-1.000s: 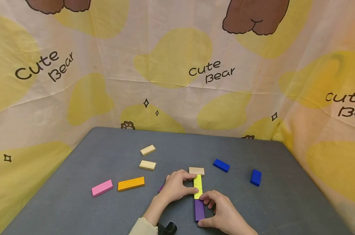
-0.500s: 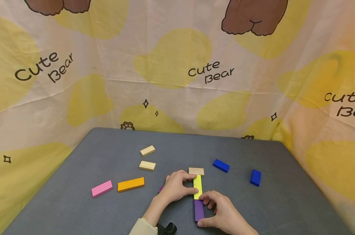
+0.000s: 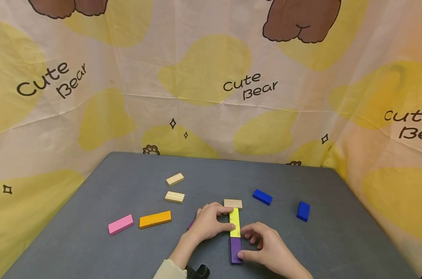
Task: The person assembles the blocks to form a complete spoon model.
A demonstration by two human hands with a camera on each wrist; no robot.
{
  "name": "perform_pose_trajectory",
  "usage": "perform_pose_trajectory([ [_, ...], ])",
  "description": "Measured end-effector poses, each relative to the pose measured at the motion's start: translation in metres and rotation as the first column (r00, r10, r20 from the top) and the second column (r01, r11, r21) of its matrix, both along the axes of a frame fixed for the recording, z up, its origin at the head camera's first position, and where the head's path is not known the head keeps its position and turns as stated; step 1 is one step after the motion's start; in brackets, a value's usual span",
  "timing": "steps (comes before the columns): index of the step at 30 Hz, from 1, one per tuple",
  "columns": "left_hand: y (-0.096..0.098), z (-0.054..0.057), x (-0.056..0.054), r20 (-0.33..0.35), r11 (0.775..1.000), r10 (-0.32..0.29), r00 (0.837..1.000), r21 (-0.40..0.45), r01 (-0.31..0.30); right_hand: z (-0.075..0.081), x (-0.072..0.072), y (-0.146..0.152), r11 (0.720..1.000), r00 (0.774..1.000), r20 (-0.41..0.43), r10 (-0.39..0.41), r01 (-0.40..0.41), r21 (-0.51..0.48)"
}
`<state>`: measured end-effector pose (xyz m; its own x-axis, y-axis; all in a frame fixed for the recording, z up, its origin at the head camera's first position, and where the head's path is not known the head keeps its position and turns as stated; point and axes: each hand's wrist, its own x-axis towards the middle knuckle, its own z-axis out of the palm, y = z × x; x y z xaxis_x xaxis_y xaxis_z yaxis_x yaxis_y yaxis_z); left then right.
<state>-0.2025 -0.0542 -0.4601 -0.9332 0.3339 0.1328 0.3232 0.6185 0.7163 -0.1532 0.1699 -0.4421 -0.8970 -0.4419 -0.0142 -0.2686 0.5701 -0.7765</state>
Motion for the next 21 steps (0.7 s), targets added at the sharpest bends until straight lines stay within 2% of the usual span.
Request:
perform_pose_trajectory([
  [5, -0.001, 0.000, 0.000, 0.006, 1.000, -0.002, 1.000, 0.001, 0.002, 0.002, -0.003, 0.008, 0.998, 0.997, -0.052, -0.048, 0.045, -0.040],
  [8, -0.002, 0.001, 0.001, 0.005, 1.000, 0.003, 1.000, 0.002, -0.003, 0.006, -0.006, 0.017, 0.991, 0.989, -0.086, -0.118, 0.112, -0.070],
  [11, -0.003, 0.001, 0.001, 0.000, 1.000, 0.005, 1.000, 0.006, -0.005, 0.012, -0.013, 0.032, 0.972, 0.968, -0.113, -0.223, 0.212, -0.101],
  [15, -0.002, 0.002, 0.002, -0.003, 1.000, -0.003, 1.000, 0.012, 0.003, 0.017, -0.024, 0.064, 0.944, 0.936, -0.146, -0.319, 0.300, -0.137],
  [18, -0.001, 0.002, 0.002, -0.001, 1.000, -0.005, 1.000, 0.012, 0.005, 0.017, -0.034, 0.095, 0.924, 0.921, -0.117, -0.371, 0.355, -0.140],
  [21, 0.000, 0.001, 0.002, 0.002, 1.000, -0.005, 1.000, 0.012, 0.005, 0.014, -0.043, 0.128, 0.899, 0.904, -0.027, -0.426, 0.420, -0.123],
])
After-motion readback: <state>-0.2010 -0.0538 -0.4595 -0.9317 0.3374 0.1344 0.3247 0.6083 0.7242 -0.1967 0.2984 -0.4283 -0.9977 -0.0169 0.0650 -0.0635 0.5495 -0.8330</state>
